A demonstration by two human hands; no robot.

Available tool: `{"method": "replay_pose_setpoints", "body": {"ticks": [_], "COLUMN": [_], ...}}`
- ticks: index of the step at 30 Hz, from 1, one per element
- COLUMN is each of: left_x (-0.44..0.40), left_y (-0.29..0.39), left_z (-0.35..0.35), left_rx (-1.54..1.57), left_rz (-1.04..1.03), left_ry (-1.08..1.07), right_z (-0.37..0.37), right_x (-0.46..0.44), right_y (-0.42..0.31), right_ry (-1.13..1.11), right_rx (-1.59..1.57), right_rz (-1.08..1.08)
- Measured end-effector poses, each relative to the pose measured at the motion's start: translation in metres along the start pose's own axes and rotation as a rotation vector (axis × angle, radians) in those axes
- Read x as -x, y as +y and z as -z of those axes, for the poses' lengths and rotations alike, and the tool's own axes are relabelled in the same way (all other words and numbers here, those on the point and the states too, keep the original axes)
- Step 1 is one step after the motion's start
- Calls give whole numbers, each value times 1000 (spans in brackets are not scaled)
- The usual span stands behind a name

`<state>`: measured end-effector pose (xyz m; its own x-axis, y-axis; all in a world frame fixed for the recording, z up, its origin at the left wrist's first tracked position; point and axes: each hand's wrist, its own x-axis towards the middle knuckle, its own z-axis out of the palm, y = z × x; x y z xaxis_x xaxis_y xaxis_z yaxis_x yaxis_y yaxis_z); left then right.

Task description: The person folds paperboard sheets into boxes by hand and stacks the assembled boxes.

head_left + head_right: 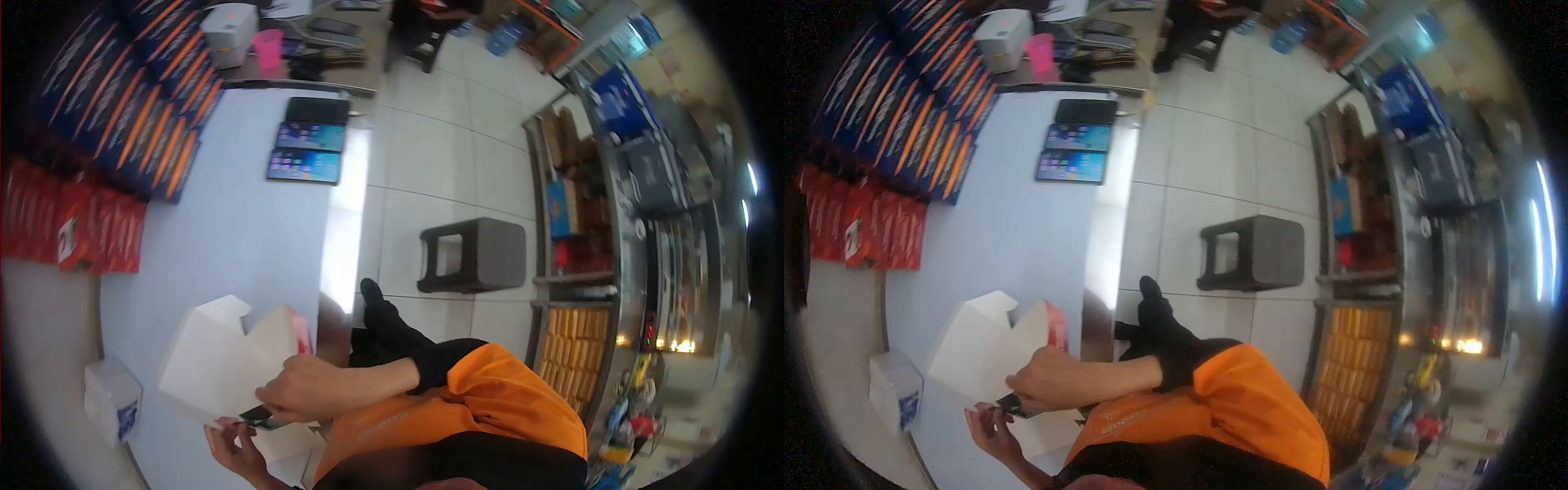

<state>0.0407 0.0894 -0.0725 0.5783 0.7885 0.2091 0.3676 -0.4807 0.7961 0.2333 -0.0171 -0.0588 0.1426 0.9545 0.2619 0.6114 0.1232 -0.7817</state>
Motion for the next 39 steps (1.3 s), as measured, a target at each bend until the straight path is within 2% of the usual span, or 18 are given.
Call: {"method": "replay_pose_setpoints", "body": {"ticks": [3,6,9,11,13,14,16,17,18,19,20,21,24,25,27,30,36,39], "left_x": [0,-4,6,11,20,22,22,30,43,53,63,78,120,128,143,145,122,108], "left_y": [13,37,64,61,40,39,35,19,-7,-26,-35,-49,-85,-91,-106,-113,-105,-108], "left_z": [-1,-6,3,8,6,4,-4,-3,0,5,11,16,23,18,7,-25,-38,-28], "left_rx": [-85,-231,-287,-284,63,40,266,262,-115,-489,-630,-634,-618,-618,-416,-198,-76,-187], "left_rz": [139,83,59,59,40,46,281,281,370,454,486,482,540,541,442,475,619,697], "left_ry": [129,249,93,203,408,451,810,832,748,644,648,664,510,516,434,509,655,720], "right_z": [4,5,5,6,-8,-15,-53,-76,-96,-106,-115,-125,-127,-126,-131,-145,-157,-157], "right_x": [-10,-28,-48,-60,-64,-64,-52,-42,-31,-21,-14,-13,-37,-48,-64,-58,-48,-63], "right_y": [3,5,1,-2,-13,-16,-9,-3,4,10,15,21,46,59,92,120,94,78], "right_ry": [-39,-116,-221,-298,-349,-347,-390,-424,-713,-713,-558,-403,108,107,-46,-274,-242,-245], "right_rx": [18,-47,-51,-65,-36,16,89,177,313,318,254,187,223,223,-164,-253,-145,-106], "right_rz": [-38,9,114,200,329,403,491,541,481,499,507,512,199,205,138,146,-17,-74]}}
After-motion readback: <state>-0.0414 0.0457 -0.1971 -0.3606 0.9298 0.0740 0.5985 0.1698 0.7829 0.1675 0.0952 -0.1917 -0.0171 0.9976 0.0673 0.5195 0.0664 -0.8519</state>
